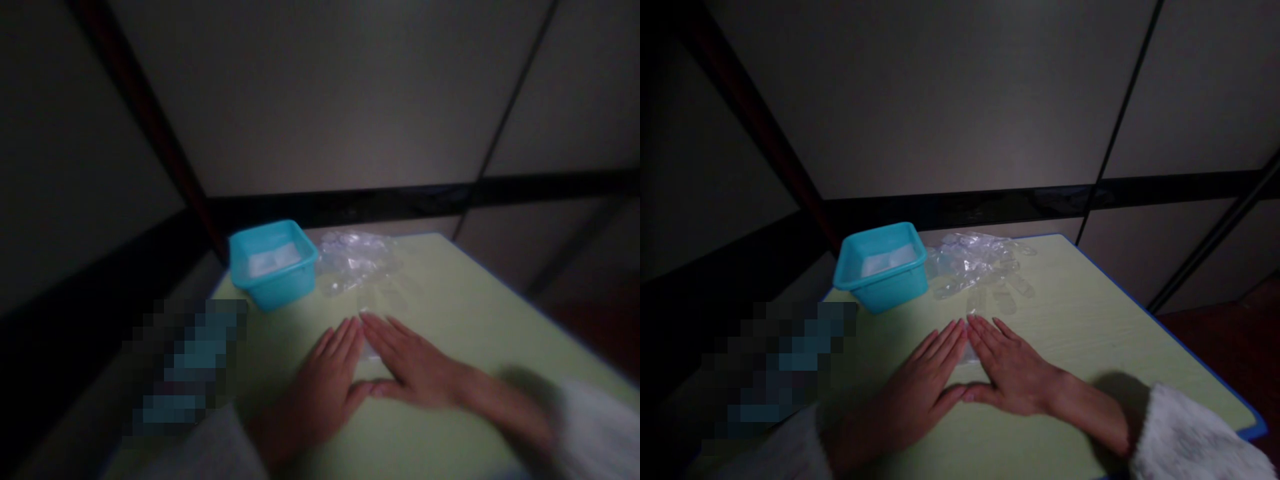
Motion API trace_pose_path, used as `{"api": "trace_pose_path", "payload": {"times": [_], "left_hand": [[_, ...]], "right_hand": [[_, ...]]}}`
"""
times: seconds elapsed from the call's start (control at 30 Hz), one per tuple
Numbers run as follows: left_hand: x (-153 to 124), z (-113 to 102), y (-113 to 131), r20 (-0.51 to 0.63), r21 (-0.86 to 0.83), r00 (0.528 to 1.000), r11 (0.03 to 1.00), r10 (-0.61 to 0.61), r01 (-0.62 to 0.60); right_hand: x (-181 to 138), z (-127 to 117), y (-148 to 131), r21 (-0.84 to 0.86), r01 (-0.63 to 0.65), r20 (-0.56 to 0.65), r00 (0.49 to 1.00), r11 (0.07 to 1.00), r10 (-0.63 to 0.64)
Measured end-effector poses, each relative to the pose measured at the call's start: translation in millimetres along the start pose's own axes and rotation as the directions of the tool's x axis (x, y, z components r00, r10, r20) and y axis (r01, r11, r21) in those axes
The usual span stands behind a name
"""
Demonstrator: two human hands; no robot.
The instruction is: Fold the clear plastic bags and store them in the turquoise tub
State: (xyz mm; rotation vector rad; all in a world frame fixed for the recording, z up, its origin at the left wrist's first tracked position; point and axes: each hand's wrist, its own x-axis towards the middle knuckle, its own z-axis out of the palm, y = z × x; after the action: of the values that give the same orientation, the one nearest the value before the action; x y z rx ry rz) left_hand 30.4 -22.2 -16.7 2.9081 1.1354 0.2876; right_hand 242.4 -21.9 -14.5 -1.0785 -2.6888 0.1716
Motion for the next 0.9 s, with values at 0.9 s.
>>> {"api": "trace_pose_path", "payload": {"times": [0.9], "left_hand": [[-12.0,-1.3,-14.5,0.012,-0.126,0.999,0.991,0.048,-0.046]], "right_hand": [[-0.9,-20.7,11.5,0.186,0.057,0.1,0.992,0.981,-0.077]]}}
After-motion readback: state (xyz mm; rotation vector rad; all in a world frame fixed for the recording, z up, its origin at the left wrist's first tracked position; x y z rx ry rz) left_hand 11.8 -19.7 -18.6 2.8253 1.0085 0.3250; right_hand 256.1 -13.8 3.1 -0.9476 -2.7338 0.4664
